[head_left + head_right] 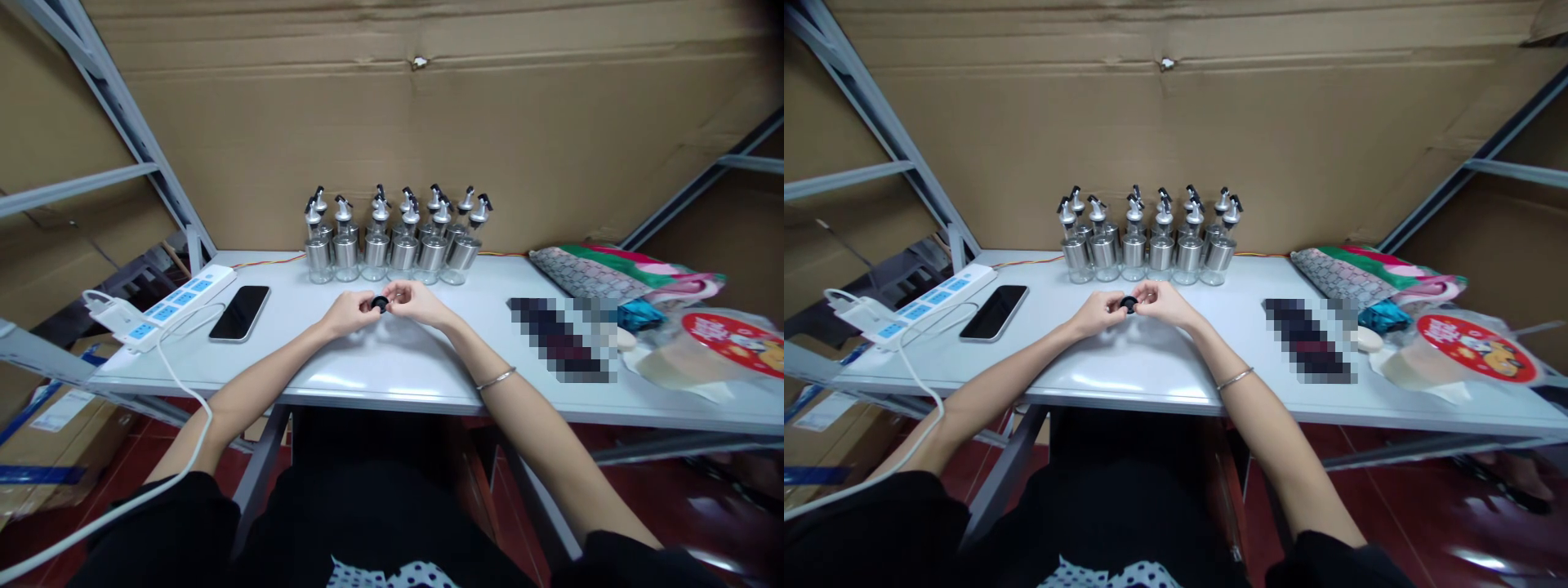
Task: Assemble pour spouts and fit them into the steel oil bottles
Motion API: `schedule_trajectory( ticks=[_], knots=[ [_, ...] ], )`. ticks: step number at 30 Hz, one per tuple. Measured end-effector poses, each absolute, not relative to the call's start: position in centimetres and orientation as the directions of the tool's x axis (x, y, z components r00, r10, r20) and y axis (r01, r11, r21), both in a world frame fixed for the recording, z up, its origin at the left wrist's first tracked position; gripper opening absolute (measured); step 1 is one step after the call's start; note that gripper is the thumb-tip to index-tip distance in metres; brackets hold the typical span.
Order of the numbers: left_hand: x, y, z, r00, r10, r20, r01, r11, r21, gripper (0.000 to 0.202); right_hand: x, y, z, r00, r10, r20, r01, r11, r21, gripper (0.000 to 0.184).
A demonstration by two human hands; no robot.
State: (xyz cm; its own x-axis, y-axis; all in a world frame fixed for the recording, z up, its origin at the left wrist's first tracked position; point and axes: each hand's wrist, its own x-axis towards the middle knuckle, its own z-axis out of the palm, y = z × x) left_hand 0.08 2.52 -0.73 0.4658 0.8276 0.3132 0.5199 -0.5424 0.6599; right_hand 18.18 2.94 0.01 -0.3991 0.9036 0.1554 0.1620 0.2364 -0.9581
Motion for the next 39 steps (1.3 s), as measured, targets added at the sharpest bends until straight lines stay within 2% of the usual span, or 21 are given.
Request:
schedule_trajectory(
  ticks=[15, 22, 25, 31, 39],
  knots=[
    [0.3, 2.3, -0.6, 0.462, 0.808, 0.366, 0.522, -0.581, 0.624, 0.024, 18.1, 2.7, 0.4, -0.405, 0.897, 0.176, 0.171, 0.263, -0.950, 0.018],
    [0.2, 2.3, -1.0, 0.422, 0.776, 0.469, 0.495, -0.631, 0.597, 0.020, 18.6, 2.8, 0.4, -0.399, 0.896, 0.194, 0.100, 0.252, -0.962, 0.024],
    [0.2, 2.1, -1.0, 0.407, 0.746, 0.527, 0.454, -0.666, 0.592, 0.018, 19.1, 3.0, 0.7, -0.388, 0.897, 0.215, 0.044, 0.250, -0.967, 0.028],
    [0.3, 2.2, -1.2, 0.389, 0.652, 0.651, 0.370, -0.758, 0.537, 0.030, 19.7, 3.4, 1.0, -0.384, 0.894, 0.229, -0.032, 0.235, -0.971, 0.033],
    [0.4, 2.2, -1.4, 0.478, 0.525, 0.705, 0.239, -0.849, 0.470, 0.031, 20.1, 3.4, 0.7, -0.396, 0.896, 0.201, 0.013, 0.225, -0.974, 0.029]
  ],
)
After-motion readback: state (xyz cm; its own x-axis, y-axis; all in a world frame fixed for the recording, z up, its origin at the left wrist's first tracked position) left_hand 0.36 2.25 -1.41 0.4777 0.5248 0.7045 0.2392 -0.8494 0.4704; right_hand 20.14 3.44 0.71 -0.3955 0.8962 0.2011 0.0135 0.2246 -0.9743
